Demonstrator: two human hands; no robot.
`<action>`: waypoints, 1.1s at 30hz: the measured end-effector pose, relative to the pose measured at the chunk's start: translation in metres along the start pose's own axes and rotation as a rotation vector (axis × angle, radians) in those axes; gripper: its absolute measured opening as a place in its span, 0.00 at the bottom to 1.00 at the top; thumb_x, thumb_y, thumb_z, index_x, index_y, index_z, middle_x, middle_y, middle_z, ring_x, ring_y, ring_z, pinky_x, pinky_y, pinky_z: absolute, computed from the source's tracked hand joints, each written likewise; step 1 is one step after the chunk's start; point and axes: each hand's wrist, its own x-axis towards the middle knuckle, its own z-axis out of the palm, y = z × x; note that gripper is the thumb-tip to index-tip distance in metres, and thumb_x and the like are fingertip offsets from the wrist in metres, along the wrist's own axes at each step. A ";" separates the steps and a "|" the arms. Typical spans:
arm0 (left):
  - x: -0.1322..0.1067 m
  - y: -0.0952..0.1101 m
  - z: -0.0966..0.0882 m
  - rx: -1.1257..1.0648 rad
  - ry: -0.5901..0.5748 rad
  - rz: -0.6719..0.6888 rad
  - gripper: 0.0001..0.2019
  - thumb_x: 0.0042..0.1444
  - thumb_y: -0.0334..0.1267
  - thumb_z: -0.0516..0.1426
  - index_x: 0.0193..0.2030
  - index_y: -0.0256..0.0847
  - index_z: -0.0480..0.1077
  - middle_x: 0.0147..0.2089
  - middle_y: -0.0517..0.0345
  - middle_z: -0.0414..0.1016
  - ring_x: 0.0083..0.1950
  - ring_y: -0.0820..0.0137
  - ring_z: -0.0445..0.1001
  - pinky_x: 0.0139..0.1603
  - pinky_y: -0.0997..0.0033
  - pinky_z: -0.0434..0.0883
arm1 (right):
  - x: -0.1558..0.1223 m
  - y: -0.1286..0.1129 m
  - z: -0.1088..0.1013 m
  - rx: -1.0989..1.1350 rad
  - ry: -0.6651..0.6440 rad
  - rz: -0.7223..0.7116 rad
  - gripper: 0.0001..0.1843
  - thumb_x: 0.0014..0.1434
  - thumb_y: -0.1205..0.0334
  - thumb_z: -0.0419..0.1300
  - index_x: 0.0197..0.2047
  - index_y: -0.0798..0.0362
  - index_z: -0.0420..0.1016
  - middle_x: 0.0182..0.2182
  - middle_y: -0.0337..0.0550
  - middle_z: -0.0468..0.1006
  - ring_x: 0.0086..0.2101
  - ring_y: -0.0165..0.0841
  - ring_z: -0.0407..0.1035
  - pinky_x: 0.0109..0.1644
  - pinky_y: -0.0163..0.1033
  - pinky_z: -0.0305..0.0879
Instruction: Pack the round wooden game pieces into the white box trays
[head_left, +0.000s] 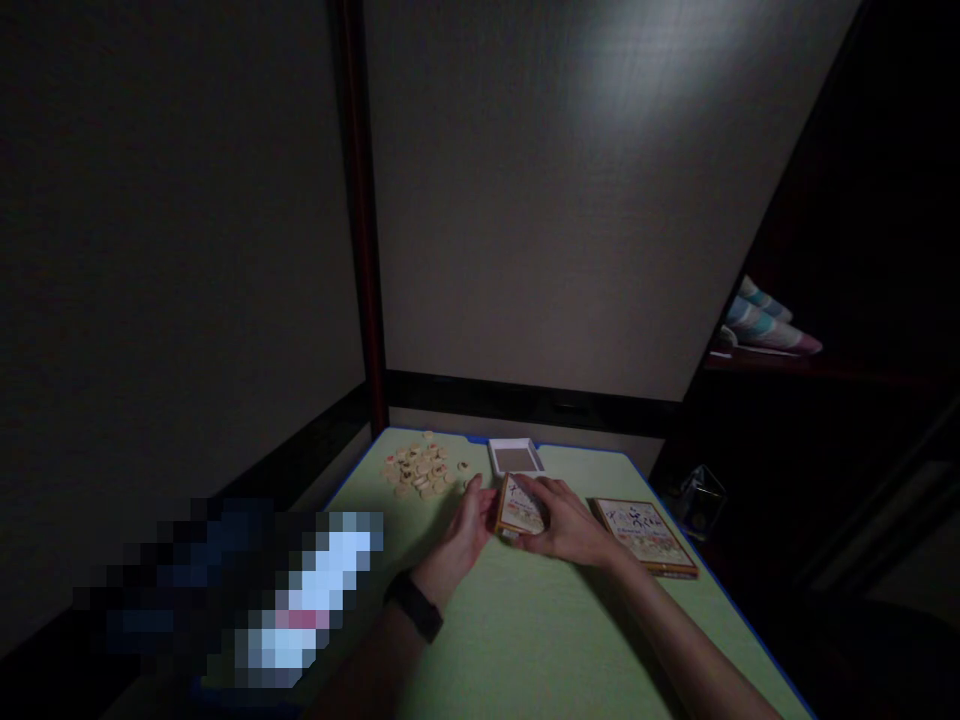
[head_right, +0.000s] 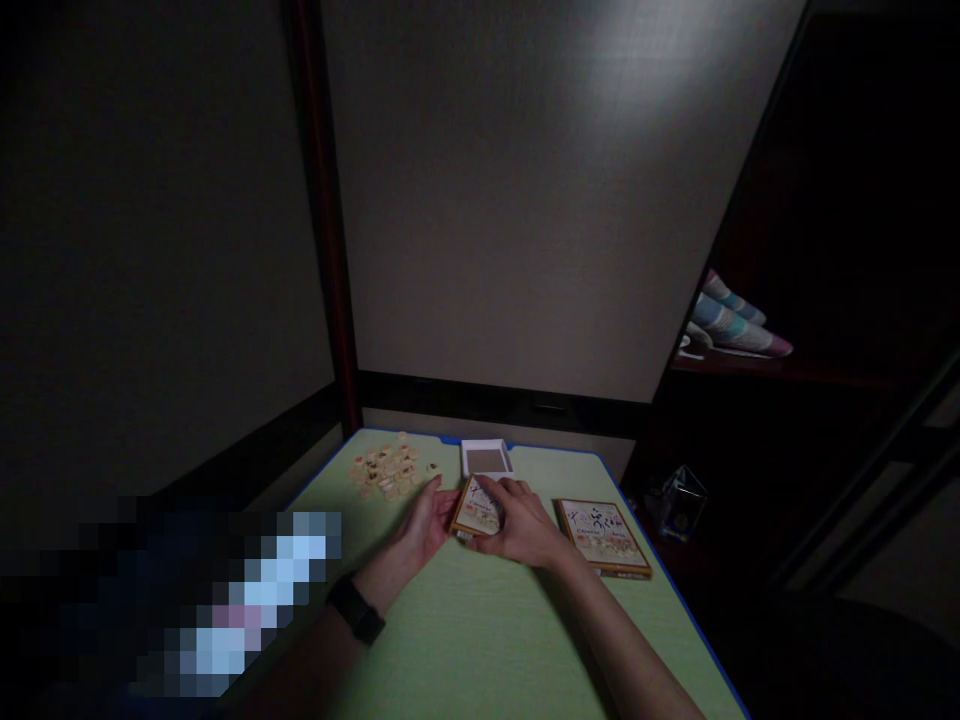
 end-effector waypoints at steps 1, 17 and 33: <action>-0.003 0.002 0.005 -0.036 -0.027 -0.047 0.27 0.63 0.57 0.44 0.39 0.35 0.73 0.41 0.37 0.81 0.51 0.50 0.78 0.53 0.47 0.73 | 0.001 -0.003 -0.003 0.016 0.012 -0.009 0.52 0.47 0.44 0.70 0.71 0.50 0.57 0.58 0.55 0.69 0.55 0.51 0.63 0.59 0.51 0.59; -0.024 0.034 0.019 -0.296 -0.153 -0.158 0.35 0.61 0.63 0.41 0.60 0.36 0.67 0.60 0.39 0.72 0.61 0.45 0.70 0.56 0.32 0.66 | 0.023 -0.032 -0.048 0.226 0.056 -0.250 0.57 0.46 0.34 0.68 0.72 0.48 0.53 0.65 0.55 0.60 0.61 0.53 0.57 0.65 0.57 0.52; -0.017 0.039 0.009 -0.526 -0.153 -0.226 0.32 0.60 0.61 0.45 0.58 0.40 0.69 0.61 0.38 0.72 0.63 0.44 0.69 0.60 0.29 0.61 | -0.052 0.057 -0.065 -0.232 -0.399 0.217 0.66 0.27 0.39 0.75 0.70 0.41 0.59 0.67 0.57 0.58 0.66 0.63 0.47 0.67 0.64 0.43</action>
